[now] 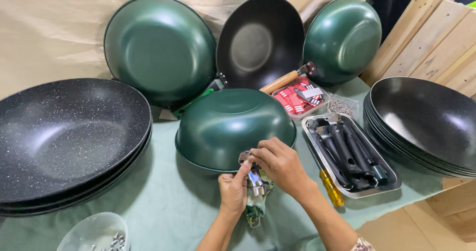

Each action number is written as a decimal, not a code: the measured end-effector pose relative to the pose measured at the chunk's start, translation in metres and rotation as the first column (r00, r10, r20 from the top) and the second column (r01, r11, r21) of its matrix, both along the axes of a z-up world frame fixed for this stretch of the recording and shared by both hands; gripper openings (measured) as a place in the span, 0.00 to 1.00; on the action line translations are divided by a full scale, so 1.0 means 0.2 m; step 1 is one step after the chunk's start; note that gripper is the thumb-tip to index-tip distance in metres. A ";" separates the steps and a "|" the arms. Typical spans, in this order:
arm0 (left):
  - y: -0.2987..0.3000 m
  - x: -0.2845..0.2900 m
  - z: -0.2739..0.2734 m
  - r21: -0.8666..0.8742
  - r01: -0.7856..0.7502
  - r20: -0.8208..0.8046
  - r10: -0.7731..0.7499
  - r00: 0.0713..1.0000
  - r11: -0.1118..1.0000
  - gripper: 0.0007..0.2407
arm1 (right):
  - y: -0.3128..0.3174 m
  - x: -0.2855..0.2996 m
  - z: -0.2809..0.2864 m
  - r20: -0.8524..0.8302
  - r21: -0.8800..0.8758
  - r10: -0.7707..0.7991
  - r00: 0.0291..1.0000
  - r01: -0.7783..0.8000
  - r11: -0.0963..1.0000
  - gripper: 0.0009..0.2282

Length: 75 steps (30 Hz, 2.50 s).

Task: Assembling a handle onto a pan using screws and a screwdriver

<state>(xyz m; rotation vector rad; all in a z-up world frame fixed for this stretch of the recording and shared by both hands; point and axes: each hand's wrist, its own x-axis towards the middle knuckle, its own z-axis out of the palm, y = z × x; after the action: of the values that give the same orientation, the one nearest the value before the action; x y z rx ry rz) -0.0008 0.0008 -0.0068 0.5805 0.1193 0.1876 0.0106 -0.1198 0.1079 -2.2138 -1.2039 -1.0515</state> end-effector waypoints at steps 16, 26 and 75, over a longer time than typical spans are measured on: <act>0.00 0.01 -0.01 0.036 -0.004 -0.034 0.005 0.999 0.999 0.07 | -0.04 -0.06 0.02 -0.060 0.102 -0.058 0.996 0.064 0.993 0.15; -0.01 0.00 0.02 0.013 -0.004 0.016 0.004 1.000 1.000 0.04 | -0.05 -0.07 0.00 -0.124 0.105 -0.056 0.991 0.069 0.992 0.19; 0.00 0.00 -0.03 0.083 -0.026 -0.020 0.028 0.999 0.996 0.05 | -0.68 -0.15 -0.70 -0.631 -0.508 -0.705 0.323 0.515 0.690 0.09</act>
<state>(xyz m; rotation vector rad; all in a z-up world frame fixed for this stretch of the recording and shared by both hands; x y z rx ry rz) -0.0012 0.0010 -0.0132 0.6642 0.1407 0.2133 -0.0196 -0.2552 -0.0316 -2.8859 0.0063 0.0471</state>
